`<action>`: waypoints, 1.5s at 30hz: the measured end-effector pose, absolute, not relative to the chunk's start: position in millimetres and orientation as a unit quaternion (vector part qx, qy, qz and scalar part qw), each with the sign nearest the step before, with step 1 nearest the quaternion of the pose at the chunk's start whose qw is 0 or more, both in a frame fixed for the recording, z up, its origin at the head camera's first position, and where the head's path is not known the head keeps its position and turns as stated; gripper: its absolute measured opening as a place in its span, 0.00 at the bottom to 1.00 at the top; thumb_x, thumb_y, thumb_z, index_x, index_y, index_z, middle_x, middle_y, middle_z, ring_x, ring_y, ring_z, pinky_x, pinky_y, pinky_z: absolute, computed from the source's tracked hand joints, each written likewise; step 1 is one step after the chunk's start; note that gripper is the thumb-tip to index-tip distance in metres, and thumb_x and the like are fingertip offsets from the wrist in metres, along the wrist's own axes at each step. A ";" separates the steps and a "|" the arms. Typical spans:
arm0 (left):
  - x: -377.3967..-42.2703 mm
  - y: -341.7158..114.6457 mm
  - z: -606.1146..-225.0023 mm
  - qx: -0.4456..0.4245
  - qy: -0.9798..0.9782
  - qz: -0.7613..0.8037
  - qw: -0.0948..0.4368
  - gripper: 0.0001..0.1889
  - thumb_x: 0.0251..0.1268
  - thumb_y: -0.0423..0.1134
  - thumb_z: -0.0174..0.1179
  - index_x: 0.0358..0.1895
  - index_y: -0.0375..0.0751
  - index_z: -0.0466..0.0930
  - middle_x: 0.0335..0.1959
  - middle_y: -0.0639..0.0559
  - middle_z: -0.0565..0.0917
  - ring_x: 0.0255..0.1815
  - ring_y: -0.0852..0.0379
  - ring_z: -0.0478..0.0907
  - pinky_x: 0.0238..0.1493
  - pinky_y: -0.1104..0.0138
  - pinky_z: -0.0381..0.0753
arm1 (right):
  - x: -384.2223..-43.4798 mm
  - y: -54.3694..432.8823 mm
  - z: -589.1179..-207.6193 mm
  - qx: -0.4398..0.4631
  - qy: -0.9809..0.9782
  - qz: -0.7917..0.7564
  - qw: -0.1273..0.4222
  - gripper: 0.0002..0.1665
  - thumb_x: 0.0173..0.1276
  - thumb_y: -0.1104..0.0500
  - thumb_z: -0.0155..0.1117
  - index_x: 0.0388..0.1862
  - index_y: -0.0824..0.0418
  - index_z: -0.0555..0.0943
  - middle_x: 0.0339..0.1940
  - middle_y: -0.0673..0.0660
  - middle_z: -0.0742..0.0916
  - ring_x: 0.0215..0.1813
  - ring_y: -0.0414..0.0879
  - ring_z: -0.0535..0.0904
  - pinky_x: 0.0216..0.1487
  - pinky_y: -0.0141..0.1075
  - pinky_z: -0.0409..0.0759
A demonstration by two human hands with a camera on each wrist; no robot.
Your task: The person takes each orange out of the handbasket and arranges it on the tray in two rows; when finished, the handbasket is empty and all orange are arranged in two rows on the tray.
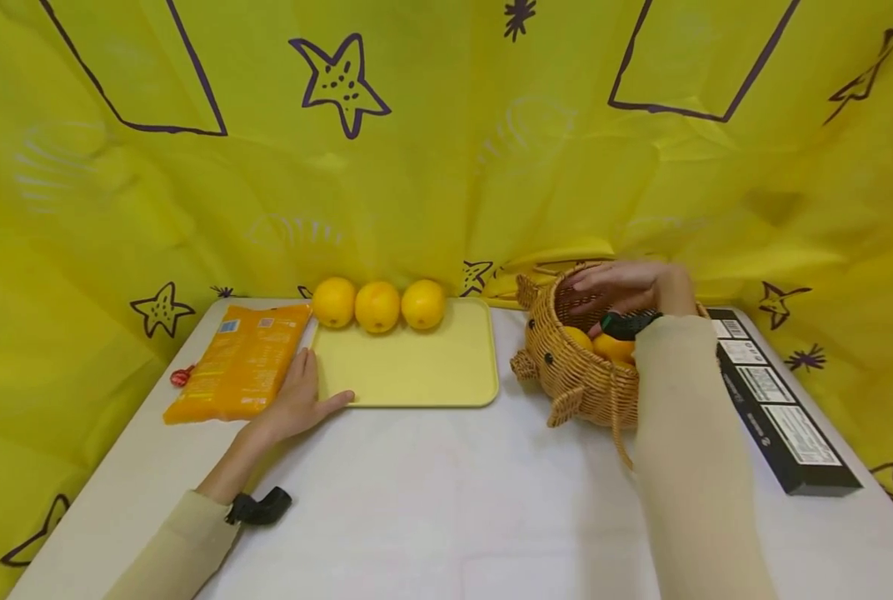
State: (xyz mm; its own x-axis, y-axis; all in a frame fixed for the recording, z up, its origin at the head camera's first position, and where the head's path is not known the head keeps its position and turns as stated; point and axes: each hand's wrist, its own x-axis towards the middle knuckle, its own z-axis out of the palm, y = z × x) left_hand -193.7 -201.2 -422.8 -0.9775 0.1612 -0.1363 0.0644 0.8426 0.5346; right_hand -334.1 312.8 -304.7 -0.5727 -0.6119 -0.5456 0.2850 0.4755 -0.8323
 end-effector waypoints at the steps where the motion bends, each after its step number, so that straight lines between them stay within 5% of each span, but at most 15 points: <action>1: -193.4 -201.2 -423.2 0.059 0.956 0.274 0.089 0.60 0.64 0.59 0.59 0.74 0.23 0.26 0.77 0.28 0.28 0.79 0.35 0.29 0.78 0.44 0.36 | -332.4 310.2 -305.3 -0.100 0.734 -0.499 0.450 0.33 0.81 0.52 0.40 0.79 0.59 0.47 0.77 0.60 0.60 0.77 0.59 0.57 0.65 0.55 0.74; 6: -192.4 -200.7 -422.5 0.061 0.956 0.275 0.086 0.60 0.64 0.60 0.59 0.74 0.23 0.26 0.77 0.28 0.28 0.79 0.35 0.30 0.78 0.44 0.36 | -330.3 304.0 -303.7 -0.088 0.728 -0.497 0.463 0.42 0.80 0.52 0.39 0.78 0.65 0.30 0.80 0.70 0.43 0.79 0.66 0.43 0.66 0.56 0.73; 11: -193.4 -201.6 -421.7 0.062 0.957 0.274 0.080 0.59 0.64 0.59 0.59 0.74 0.22 0.26 0.77 0.28 0.28 0.79 0.34 0.31 0.78 0.44 0.37 | -333.0 299.6 -302.8 -0.100 0.738 -0.465 0.479 0.42 0.81 0.49 0.38 0.78 0.65 0.31 0.80 0.69 0.47 0.79 0.63 0.52 0.67 0.51 0.73; 15: -193.9 -201.3 -422.1 0.064 0.956 0.272 0.083 0.59 0.63 0.59 0.59 0.74 0.22 0.27 0.77 0.28 0.29 0.79 0.34 0.31 0.78 0.44 0.37 | -335.4 296.3 -305.2 -0.098 0.736 -0.439 0.505 0.31 0.81 0.49 0.38 0.77 0.58 0.53 0.75 0.61 0.66 0.70 0.49 0.70 0.63 0.48 0.77; 18: -193.8 -200.6 -421.8 0.065 0.956 0.271 0.086 0.59 0.64 0.59 0.59 0.74 0.22 0.26 0.77 0.28 0.28 0.79 0.34 0.31 0.78 0.43 0.37 | -337.6 294.5 -306.2 -0.119 0.712 -0.446 0.530 0.20 0.81 0.52 0.37 0.62 0.55 0.73 0.61 0.51 0.79 0.59 0.44 0.77 0.57 0.47 0.80; 20: -193.2 -200.3 -421.4 0.065 0.956 0.271 0.088 0.59 0.64 0.58 0.59 0.74 0.22 0.26 0.76 0.28 0.28 0.79 0.34 0.30 0.78 0.44 0.36 | -338.3 293.2 -306.7 -0.137 0.697 -0.449 0.542 0.19 0.82 0.53 0.35 0.52 0.55 0.75 0.54 0.50 0.82 0.56 0.46 0.78 0.54 0.49 0.80; 23: -191.9 -199.9 -420.6 0.064 0.956 0.272 0.091 0.59 0.64 0.59 0.59 0.73 0.21 0.26 0.76 0.27 0.28 0.79 0.33 0.29 0.78 0.43 0.36 | -336.5 290.9 -306.7 -0.150 0.710 -0.426 0.540 0.23 0.82 0.52 0.36 0.64 0.63 0.68 0.63 0.58 0.79 0.64 0.50 0.74 0.55 0.49 0.79; 26: -191.3 -199.9 -420.8 0.062 0.956 0.271 0.093 0.59 0.64 0.59 0.59 0.73 0.21 0.27 0.76 0.27 0.27 0.79 0.33 0.30 0.78 0.43 0.36 | -333.1 289.0 -306.2 -0.136 0.753 -0.379 0.520 0.39 0.80 0.48 0.41 0.78 0.68 0.45 0.76 0.68 0.63 0.76 0.60 0.61 0.69 0.50 0.70; 28: -191.3 -199.8 -420.8 0.061 0.956 0.271 0.092 0.59 0.64 0.59 0.59 0.73 0.21 0.27 0.76 0.27 0.28 0.79 0.33 0.30 0.78 0.43 0.36 | -332.2 287.4 -307.2 -0.132 0.771 -0.352 0.513 0.46 0.79 0.46 0.43 0.78 0.69 0.33 0.79 0.71 0.52 0.79 0.63 0.51 0.76 0.51 0.60; 30: -191.6 -199.7 -420.9 0.059 0.957 0.269 0.091 0.59 0.64 0.59 0.59 0.73 0.21 0.27 0.76 0.27 0.28 0.79 0.33 0.30 0.78 0.43 0.36 | -332.8 285.6 -309.0 -0.134 0.774 -0.342 0.516 0.46 0.78 0.47 0.43 0.78 0.69 0.34 0.79 0.71 0.50 0.79 0.63 0.48 0.78 0.52 0.54; 35: -191.9 -200.8 -420.8 0.058 0.958 0.267 0.089 0.59 0.64 0.59 0.58 0.73 0.21 0.27 0.76 0.27 0.28 0.79 0.33 0.30 0.78 0.43 0.36 | -336.4 280.4 -313.7 -0.142 0.763 -0.338 0.533 0.39 0.78 0.49 0.44 0.78 0.67 0.48 0.79 0.67 0.57 0.79 0.61 0.54 0.77 0.50 0.59; 45: -190.7 -199.8 -422.5 0.055 0.958 0.266 0.093 0.59 0.64 0.60 0.58 0.74 0.22 0.28 0.76 0.27 0.28 0.79 0.32 0.30 0.78 0.43 0.36 | -335.6 273.8 -316.0 -0.132 0.751 -0.327 0.558 0.36 0.78 0.49 0.46 0.77 0.64 0.54 0.79 0.65 0.57 0.80 0.60 0.51 0.79 0.52 0.53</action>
